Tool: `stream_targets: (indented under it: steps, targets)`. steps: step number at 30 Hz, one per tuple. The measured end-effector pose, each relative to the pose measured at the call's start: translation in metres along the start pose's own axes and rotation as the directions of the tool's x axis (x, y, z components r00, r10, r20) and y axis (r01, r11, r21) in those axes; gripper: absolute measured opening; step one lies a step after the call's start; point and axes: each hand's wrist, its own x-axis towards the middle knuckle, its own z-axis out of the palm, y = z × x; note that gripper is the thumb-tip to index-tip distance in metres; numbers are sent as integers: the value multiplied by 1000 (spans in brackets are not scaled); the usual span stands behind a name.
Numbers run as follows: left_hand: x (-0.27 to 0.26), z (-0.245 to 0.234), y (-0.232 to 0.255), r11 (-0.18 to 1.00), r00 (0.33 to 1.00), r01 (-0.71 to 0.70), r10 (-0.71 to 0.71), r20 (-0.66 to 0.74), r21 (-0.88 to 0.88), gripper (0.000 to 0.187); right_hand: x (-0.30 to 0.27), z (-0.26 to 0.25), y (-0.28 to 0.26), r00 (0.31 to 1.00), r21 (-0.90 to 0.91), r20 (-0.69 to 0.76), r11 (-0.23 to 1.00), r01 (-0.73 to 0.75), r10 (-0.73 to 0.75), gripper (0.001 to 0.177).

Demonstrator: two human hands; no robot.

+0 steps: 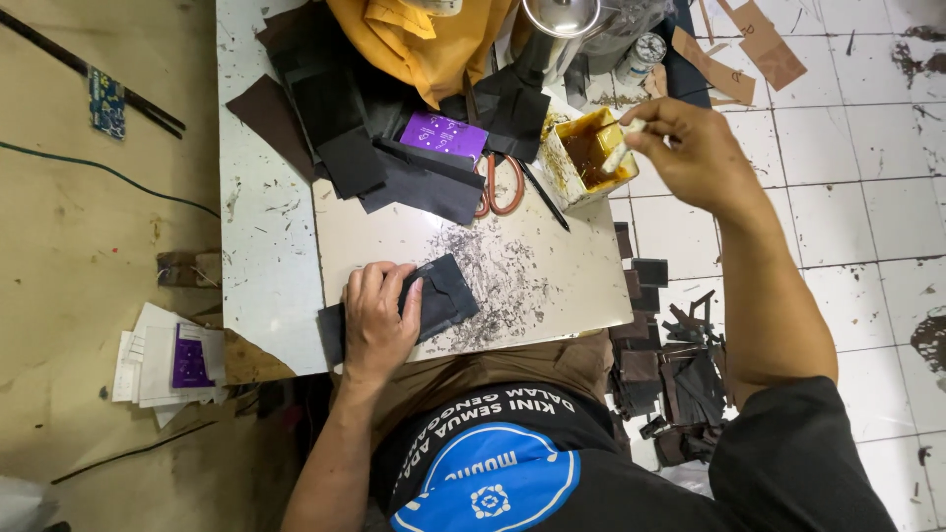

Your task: Applying adhesive to the edges of leather pieces and folding them to create finished edges

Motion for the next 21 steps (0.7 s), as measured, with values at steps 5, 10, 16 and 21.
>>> stream_targets:
  steps: [5, 10, 16, 21]
  targets:
    - [5, -1, 1, 1000, 1000, -13, 13, -17, -16, 22, -4, 2, 20, 999, 23, 15, 999, 44, -45, 12]
    - [1, -8, 3, 999, 1000, -3, 4, -14, 34, 19, -37, 21, -21, 942, -92, 258, 965, 245, -214, 17]
    - [-2, 0, -2, 993, 1000, -21, 24, -20, 118, 26, -44, 98, -43, 860, 305, 143, 848, 433, -490, 21]
    - [-6, 15, -11, 991, 989, -92, 103, -107, 99, 18, -21, 174, -35, 781, 148, 76, 781, 606, -620, 21]
